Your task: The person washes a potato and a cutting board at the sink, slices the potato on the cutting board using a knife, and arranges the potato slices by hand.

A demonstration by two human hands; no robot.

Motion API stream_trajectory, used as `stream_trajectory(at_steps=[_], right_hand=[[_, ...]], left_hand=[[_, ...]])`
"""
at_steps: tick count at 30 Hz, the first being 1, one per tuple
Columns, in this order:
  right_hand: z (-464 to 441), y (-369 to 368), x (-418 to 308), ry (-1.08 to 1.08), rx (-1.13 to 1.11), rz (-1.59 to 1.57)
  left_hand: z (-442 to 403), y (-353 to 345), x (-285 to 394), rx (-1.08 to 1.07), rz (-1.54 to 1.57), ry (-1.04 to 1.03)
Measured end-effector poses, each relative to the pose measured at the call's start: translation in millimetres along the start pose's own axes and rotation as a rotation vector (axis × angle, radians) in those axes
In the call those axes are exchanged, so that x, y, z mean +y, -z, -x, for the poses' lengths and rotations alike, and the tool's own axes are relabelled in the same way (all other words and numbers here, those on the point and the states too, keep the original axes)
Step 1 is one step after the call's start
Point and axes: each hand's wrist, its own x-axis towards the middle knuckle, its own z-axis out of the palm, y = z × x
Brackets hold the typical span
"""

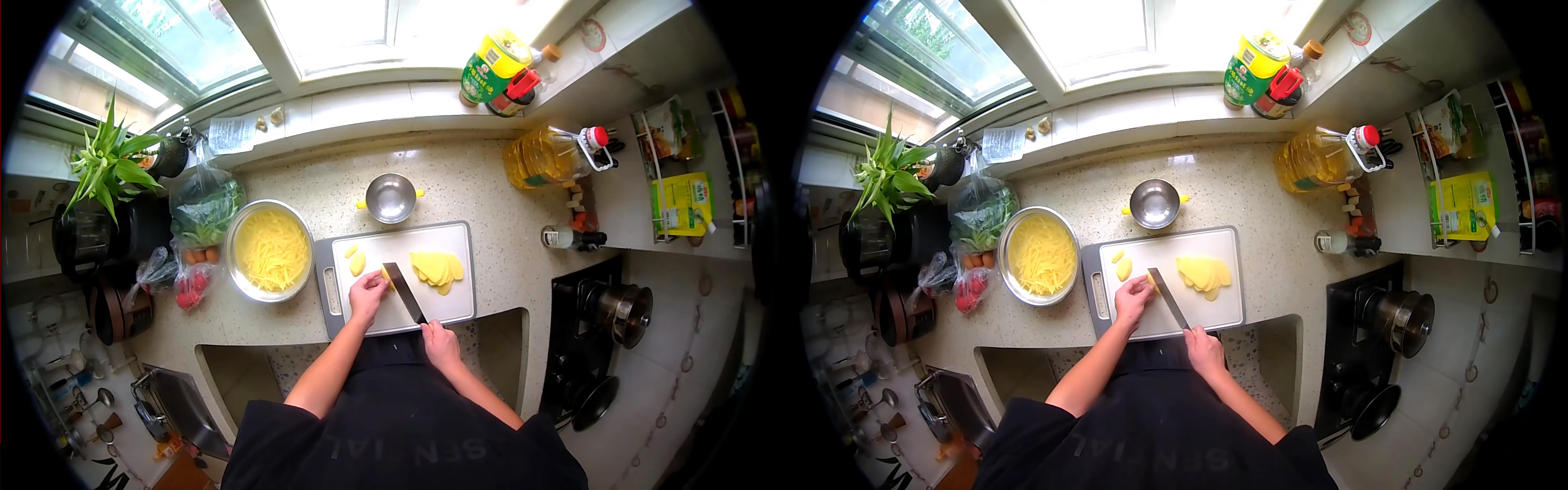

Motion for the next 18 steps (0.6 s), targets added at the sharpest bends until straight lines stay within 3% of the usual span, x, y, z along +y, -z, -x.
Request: stream_trajectory(at_steps=[18], right_hand=[[-6.0,0.4,-5.8,-0.01,-0.016,-0.002]], left_hand=[[0.6,-1.1,0.9,0.025,-0.057,-0.012]])
